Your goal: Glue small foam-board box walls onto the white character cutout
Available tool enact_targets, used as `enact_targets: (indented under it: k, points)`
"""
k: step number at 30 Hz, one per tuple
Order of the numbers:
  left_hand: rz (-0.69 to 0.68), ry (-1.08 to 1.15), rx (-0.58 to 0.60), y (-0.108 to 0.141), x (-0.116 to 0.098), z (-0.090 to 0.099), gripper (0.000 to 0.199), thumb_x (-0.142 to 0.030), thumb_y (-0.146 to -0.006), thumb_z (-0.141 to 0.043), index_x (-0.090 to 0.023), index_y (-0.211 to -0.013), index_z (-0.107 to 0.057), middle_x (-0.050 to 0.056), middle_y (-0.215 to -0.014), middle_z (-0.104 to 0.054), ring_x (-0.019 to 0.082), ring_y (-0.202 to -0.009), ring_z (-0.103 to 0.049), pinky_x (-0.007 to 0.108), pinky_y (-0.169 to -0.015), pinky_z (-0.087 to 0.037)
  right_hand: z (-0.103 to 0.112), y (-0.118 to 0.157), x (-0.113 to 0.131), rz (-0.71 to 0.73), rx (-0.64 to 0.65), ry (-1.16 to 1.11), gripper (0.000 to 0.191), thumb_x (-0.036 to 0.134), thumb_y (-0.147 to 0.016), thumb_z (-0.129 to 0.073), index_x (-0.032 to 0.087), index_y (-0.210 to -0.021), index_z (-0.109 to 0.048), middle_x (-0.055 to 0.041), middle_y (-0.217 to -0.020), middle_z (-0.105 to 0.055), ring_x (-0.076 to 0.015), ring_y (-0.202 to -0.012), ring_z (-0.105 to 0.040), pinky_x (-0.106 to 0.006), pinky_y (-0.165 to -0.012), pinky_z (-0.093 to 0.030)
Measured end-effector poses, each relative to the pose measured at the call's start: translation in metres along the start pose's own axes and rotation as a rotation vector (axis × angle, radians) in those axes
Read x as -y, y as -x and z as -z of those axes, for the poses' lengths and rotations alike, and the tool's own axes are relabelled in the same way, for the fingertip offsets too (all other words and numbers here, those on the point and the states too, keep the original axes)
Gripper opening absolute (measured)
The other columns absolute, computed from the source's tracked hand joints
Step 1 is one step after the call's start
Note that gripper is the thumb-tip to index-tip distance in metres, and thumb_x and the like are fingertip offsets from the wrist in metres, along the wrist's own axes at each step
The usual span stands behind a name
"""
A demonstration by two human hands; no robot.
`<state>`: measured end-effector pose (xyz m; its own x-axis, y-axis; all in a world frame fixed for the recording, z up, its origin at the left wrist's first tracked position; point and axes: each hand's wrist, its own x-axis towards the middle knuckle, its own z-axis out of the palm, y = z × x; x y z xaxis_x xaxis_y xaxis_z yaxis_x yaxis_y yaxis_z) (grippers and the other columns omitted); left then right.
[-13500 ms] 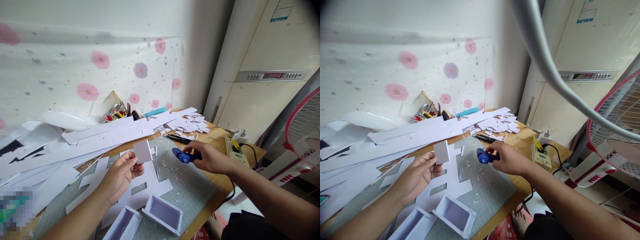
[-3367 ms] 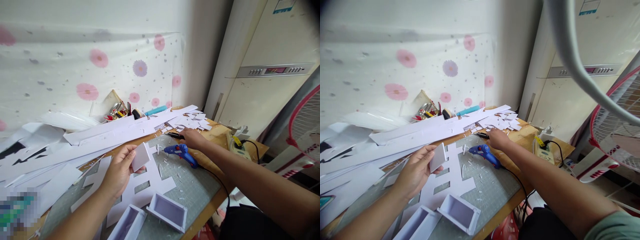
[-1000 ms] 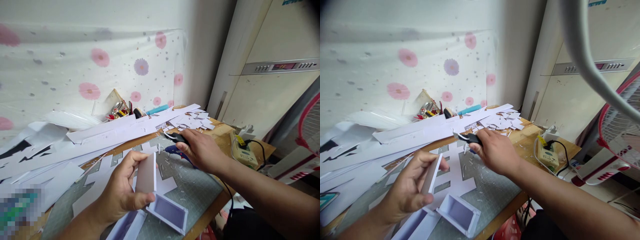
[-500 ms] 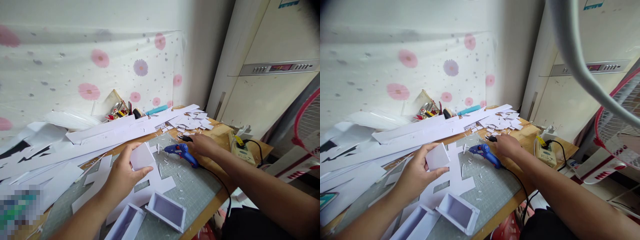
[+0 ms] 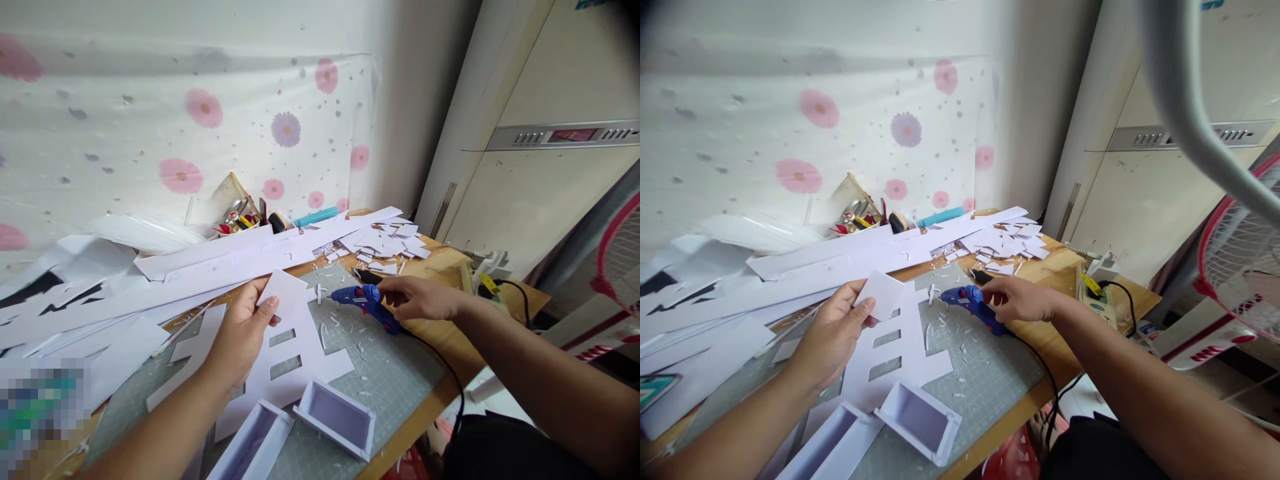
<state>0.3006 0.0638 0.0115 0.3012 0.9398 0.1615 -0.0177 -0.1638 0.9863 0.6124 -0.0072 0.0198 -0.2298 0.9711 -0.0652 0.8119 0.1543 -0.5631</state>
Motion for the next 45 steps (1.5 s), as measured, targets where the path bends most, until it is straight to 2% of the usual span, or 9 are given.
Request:
enact_targets:
  k: [4,8,10,14,17,22,25,35,45]
  points:
    - [0.114,0.094,0.022,-0.001,0.001,-0.001,0.042,-0.044,-0.069,-0.082,-0.017,-0.097,-0.067,0.006,-0.092,-0.073,0.02,-0.081,-0.063,0.031,-0.073,-0.049,-0.019,-0.006,0.005,-0.051,0.011,-0.175,0.023,0.038,-0.073,-0.071,0.018,-0.082,-0.066,0.0021,-0.068,-0.062,-0.0142,-0.062,-0.056,-0.025,-0.057,-0.044]
    - [0.173,0.139,0.054,-0.001,0.002,0.002,0.036,-0.045,-0.069,-0.083,-0.017,-0.086,-0.069,0.006,-0.091,-0.072,0.02,-0.086,-0.063,0.031,-0.076,-0.049,-0.034,-0.017,0.005,-0.097,-0.106,-0.218,0.016,0.031,-0.07,-0.071,0.019,-0.071,-0.06,0.0039,-0.06,-0.056,-0.0129,-0.057,-0.05,-0.026,-0.055,-0.041]
    - [0.183,0.172,0.048,-0.002,0.004,0.003,0.034,-0.044,-0.068,-0.084,-0.017,-0.083,-0.07,0.004,-0.087,-0.071,0.018,-0.084,-0.061,0.029,-0.076,-0.048,-0.033,-0.017,0.005,-0.097,-0.182,-0.265,0.012,0.028,-0.071,-0.067,0.019,-0.076,-0.062,0.0016,-0.067,-0.061,-0.0143,-0.061,-0.053,-0.028,-0.058,-0.044]
    - [0.141,0.235,-0.011,-0.005,0.006,0.003,0.031,-0.036,-0.062,-0.089,-0.015,-0.073,-0.068,0.0,-0.075,-0.064,0.01,-0.065,-0.049,0.022,-0.061,-0.041,-0.025,-0.004,0.016,0.015,-0.343,-0.543,0.025,0.036,-0.076,-0.067,0.019,-0.095,-0.066,-0.0059,-0.092,-0.07,-0.0186,-0.078,-0.063,-0.032,-0.068,-0.051]
    - [0.18,0.329,0.025,-0.003,0.007,0.003,0.031,-0.033,-0.062,-0.09,-0.015,-0.077,-0.069,-0.002,-0.071,-0.06,0.007,-0.059,-0.044,0.02,-0.056,-0.04,-0.022,0.005,0.03,0.113,-0.317,-0.738,0.027,0.039,-0.071,-0.076,0.019,-0.089,-0.069,-0.0052,-0.087,-0.071,-0.0176,-0.075,-0.064,-0.031,-0.065,-0.053]
    - [0.28,0.402,0.096,0.003,0.003,0.0,0.034,-0.032,-0.061,-0.092,-0.016,-0.067,-0.063,-0.004,-0.058,-0.055,0.007,-0.054,-0.047,0.018,-0.054,-0.042,-0.024,0.008,0.05,0.246,-0.279,-0.725,0.013,0.031,-0.073,-0.072,0.02,-0.079,-0.067,-0.0023,-0.079,-0.067,-0.0186,-0.078,-0.064,-0.033,-0.069,-0.055]
    - [0.289,0.411,0.115,0.004,0.0,-0.001,0.035,-0.031,-0.059,-0.093,-0.015,-0.065,-0.062,-0.004,-0.058,-0.055,0.007,-0.053,-0.048,0.018,-0.053,-0.042,-0.023,0.007,0.054,0.289,-0.298,-0.688,0.012,0.031,-0.077,-0.067,0.02,-0.075,-0.063,-0.0018,-0.075,-0.063,-0.0174,-0.072,-0.059,-0.032,-0.063,-0.052]
    - [0.263,0.388,0.157,0.005,0.0,-0.001,0.034,-0.033,-0.061,-0.092,-0.015,-0.064,-0.062,-0.004,-0.061,-0.052,0.007,-0.054,-0.047,0.02,-0.053,-0.042,-0.025,0.006,0.052,0.26,-0.282,-0.663,0.019,0.035,-0.079,-0.067,0.021,-0.072,-0.055,0.0019,-0.065,-0.052,-0.0127,-0.058,-0.048,-0.027,-0.05,-0.045]
    - [0.273,0.389,0.168,0.005,0.0,-0.001,0.034,-0.033,-0.06,-0.093,-0.015,-0.064,-0.064,-0.004,-0.06,-0.053,0.007,-0.054,-0.047,0.019,-0.053,-0.041,-0.031,0.005,0.047,0.212,-0.305,-0.707,0.017,0.033,-0.074,-0.068,0.02,-0.073,-0.056,0.0022,-0.068,-0.052,-0.0117,-0.059,-0.05,-0.029,-0.057,-0.05]
